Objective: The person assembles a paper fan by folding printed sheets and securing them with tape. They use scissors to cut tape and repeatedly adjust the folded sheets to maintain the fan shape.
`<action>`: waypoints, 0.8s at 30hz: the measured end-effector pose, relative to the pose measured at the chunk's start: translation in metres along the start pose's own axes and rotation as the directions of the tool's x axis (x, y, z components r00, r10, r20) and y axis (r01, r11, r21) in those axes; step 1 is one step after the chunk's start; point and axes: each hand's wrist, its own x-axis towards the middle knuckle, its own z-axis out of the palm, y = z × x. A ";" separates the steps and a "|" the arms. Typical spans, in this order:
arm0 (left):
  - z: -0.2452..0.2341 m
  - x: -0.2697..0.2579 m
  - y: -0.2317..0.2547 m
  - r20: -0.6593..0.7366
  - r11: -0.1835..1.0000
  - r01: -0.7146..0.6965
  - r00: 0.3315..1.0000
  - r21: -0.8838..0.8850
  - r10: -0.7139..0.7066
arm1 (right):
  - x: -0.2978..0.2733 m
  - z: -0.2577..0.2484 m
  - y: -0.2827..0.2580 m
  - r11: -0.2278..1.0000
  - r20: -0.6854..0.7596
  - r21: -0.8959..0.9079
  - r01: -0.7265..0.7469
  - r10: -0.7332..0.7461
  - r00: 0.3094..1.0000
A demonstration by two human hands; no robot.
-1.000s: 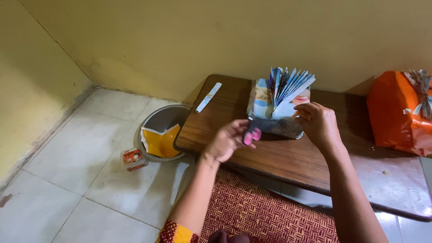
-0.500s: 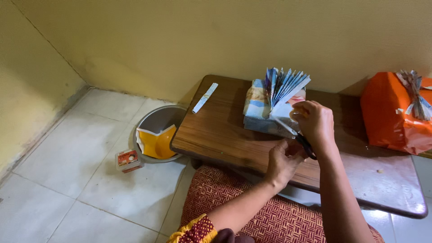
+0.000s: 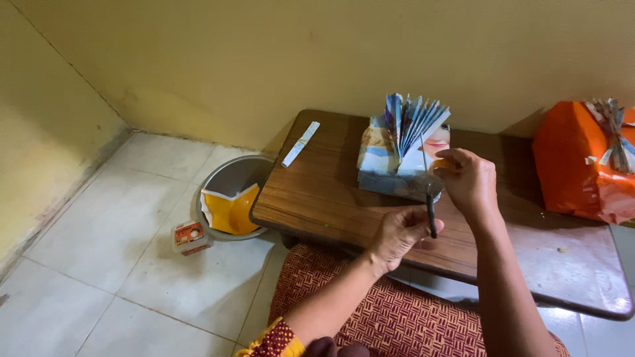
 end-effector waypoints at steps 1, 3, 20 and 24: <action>-0.005 -0.003 -0.001 -0.001 0.998 0.018 1.000 0.061 -0.018 | -0.001 0.000 0.002 1.000 0.013 0.022 -0.009 0.009 1.000; -0.012 -0.007 -0.002 -0.001 0.982 0.053 0.999 0.184 -0.054 | 0.000 -0.002 0.004 0.998 0.034 0.065 -0.025 0.023 0.999; -0.038 -0.002 -0.017 0.030 0.585 0.253 0.903 0.770 -0.429 | -0.001 -0.009 -0.002 0.996 0.039 0.086 0.033 -0.036 0.999; -0.031 0.007 -0.004 -0.067 0.524 0.304 0.904 0.795 -0.422 | 0.000 -0.009 -0.002 0.997 0.024 0.053 0.054 -0.055 0.998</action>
